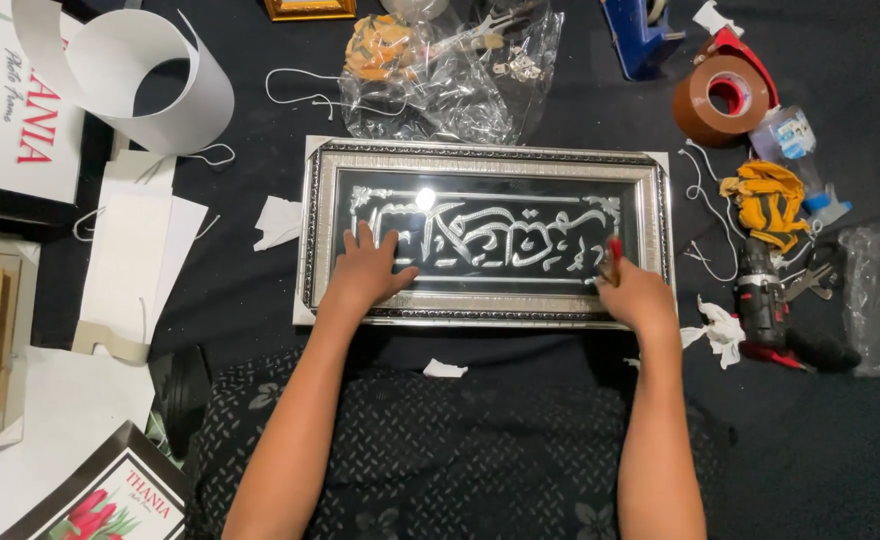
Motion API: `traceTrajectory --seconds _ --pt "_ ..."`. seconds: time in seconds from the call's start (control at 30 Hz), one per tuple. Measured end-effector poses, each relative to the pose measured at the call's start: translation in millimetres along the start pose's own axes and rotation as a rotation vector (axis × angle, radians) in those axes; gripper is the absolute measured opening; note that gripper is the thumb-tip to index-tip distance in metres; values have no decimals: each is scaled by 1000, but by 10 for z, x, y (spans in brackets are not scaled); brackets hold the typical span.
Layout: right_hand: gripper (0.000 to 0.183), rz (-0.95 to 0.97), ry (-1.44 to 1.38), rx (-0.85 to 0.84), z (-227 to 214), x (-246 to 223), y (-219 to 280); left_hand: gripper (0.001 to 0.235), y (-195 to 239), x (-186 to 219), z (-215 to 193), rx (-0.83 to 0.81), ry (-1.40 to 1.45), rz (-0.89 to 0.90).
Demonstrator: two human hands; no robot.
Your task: The person uses a brush to wipe the surface of a silver picture frame containing Arabic calligraphy. The person repeatedly brushes the glass and frame edges while seated at a cluttered work table.
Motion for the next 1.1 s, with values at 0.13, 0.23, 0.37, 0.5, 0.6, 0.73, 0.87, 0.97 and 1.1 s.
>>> traceTrajectory --seconds 0.13,0.23,0.37,0.5,0.6,0.73,0.87,0.97,1.1 --pt "58 -237 -688 -228 -419 -759 826 76 29 -17 -48 -22 9 -5" --pt "50 -189 -576 -48 -395 -365 543 72 16 -56 -64 -17 53 5" --pt "45 -32 -412 235 -251 212 132 69 68 -71 -139 0 147 16" --pt "52 -33 -58 -24 -27 -100 124 70 107 -98 -205 65 212 45" --pt "57 -167 -108 -135 75 -514 200 68 22 -142 -154 103 231 55" --pt "58 -274 -631 -271 -301 -1045 926 68 33 -159 -165 107 246 63" --pt "50 -192 -418 15 -271 -544 484 64 59 -164 -242 185 285 75" --pt "52 -91 -245 50 -278 -501 559 60 102 -158 -292 243 311 88" --pt "49 -125 170 -25 158 -533 181 58 69 -187 -312 309 319 102"
Point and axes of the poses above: each hand's wrist, its own y-axis away from the middle knuckle, its own z-axis out of the palm, x = y × z, the point moved 3 cm from there along -y, towards the middle knuckle, and after that the axes turned 11 degrees about -x, right-handed, at the moved point
